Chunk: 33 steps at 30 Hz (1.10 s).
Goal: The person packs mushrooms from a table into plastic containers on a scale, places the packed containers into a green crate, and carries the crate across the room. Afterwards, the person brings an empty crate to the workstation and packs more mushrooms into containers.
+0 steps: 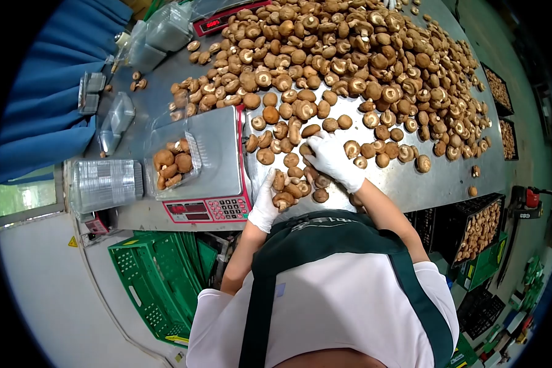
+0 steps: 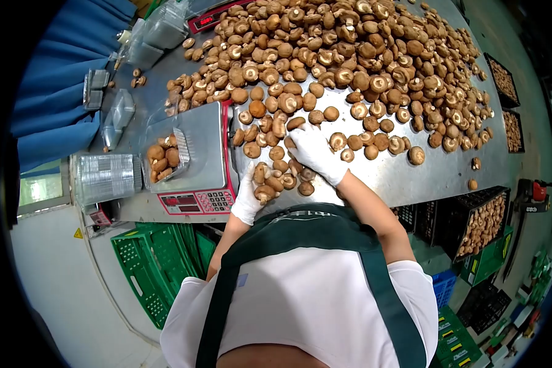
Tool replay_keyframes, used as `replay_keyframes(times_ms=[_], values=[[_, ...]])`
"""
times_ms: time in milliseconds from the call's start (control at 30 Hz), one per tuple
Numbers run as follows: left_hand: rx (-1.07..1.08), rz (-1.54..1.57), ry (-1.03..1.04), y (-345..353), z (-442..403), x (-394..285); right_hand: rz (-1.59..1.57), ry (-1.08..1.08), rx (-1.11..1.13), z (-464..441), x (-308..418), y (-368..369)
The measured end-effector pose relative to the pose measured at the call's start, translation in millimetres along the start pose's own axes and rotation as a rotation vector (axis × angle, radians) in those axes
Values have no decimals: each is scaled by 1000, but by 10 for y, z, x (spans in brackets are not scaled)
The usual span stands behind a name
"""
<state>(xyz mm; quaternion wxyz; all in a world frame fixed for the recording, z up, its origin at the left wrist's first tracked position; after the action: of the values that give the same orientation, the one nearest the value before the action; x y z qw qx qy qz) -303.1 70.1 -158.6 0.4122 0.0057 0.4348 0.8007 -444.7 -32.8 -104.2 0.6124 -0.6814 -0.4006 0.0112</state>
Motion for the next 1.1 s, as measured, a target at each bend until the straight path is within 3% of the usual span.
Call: replay_keyframes(times_ms=[133, 167, 300, 400, 433, 500, 567, 633, 700, 767, 833, 933, 1033, 1067, 1100], values=[[-34, -67, 31, 74, 32, -9, -555, 456, 82, 268, -206, -73], [-44, -56, 47, 89, 25, -14, -978, 587, 63, 320, -272, 45], [64, 0, 19, 280, 80, -27, -1074, 655, 64, 446, -409, -45], [71, -133, 15, 255, 71, -43, -609, 446, 281, 363, -346, -154], [70, -133, 16, 228, 60, -31, -609, 446, 281, 319, -323, -162], [-43, -96, 6, 75, 10, 15, -294, 389, 134, 156, -222, -255], [9, -65, -63, -18, -34, 40, -54, 283, 42, 22, -139, -106], [60, -33, -131, 19, -27, 65, 68, 165, 118, -75, -68, 120], [-19, -167, -45, 85, -12, 11, 85, 155, 129, -133, -2, 205], [15, -46, -20, 85, -59, 59, -109, 285, 74, -115, -86, 154], [51, 80, 9, 82, -74, 47, -565, 594, 186, 1, -260, 126], [209, 109, -26, 257, -35, 20, -1231, 680, 100, 171, -338, 141], [111, 183, 0, 418, -77, 52, -1332, 673, 115, 281, -185, 10], [253, 117, 19, 447, -104, 37, -1233, 648, 142, 334, -187, 44], [255, 118, 18, 375, -155, 42, -1178, 615, 196, 359, -119, 24]])
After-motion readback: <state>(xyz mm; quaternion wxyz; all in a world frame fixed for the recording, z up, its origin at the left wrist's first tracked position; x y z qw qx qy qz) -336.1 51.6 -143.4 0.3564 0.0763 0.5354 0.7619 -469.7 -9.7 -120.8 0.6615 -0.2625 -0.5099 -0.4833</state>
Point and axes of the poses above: each hand's wrist, its own z-axis away from the middle knuckle, its own y-axis out of the palm, x = y × z, the point moved 6 cm from there along -z, towards the middle knuckle, and after that the axes turned 1 degree about z, right-handed, at the moved point
